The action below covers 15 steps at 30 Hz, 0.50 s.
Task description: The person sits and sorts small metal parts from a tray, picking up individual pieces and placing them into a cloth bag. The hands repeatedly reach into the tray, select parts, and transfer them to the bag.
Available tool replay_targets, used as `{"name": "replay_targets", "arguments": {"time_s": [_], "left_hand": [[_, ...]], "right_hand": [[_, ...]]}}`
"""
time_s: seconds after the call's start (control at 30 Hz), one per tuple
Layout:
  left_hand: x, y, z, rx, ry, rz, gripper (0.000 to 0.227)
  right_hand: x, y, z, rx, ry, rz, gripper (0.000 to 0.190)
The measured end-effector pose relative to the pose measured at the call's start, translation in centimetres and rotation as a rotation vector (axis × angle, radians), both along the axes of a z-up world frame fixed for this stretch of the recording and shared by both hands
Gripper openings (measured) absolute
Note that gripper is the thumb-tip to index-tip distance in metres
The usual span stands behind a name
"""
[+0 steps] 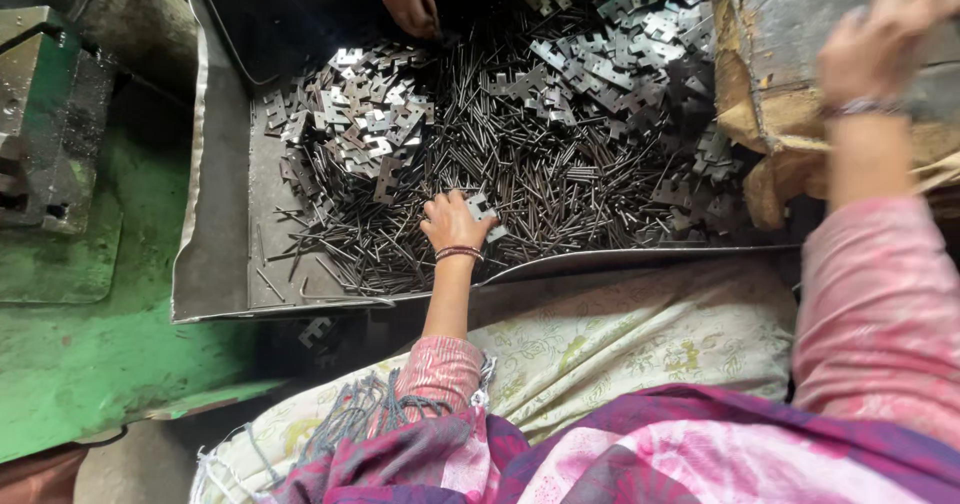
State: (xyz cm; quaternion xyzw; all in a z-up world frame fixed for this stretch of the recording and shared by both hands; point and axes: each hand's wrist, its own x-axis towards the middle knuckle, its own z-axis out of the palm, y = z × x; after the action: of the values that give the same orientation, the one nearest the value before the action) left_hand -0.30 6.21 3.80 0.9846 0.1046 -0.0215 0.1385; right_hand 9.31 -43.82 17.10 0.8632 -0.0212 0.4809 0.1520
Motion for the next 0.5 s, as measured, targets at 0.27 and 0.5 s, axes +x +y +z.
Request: {"name": "replay_targets", "arguments": {"time_s": [0.27, 0.5], "left_hand": [[0.4, -1.7, -0.2, -0.443, -0.219, -0.150, 0.037], [4.0, -7.9, -0.8, -0.401, -0.288, -0.487, 0.020]], "right_hand": [[-13.3, 21.7, -6.3, 0.730, 0.565, 0.657, 0.033], [-15.0, 19.1, -10.4, 0.980, 0.452, 0.393, 0.031]]}}
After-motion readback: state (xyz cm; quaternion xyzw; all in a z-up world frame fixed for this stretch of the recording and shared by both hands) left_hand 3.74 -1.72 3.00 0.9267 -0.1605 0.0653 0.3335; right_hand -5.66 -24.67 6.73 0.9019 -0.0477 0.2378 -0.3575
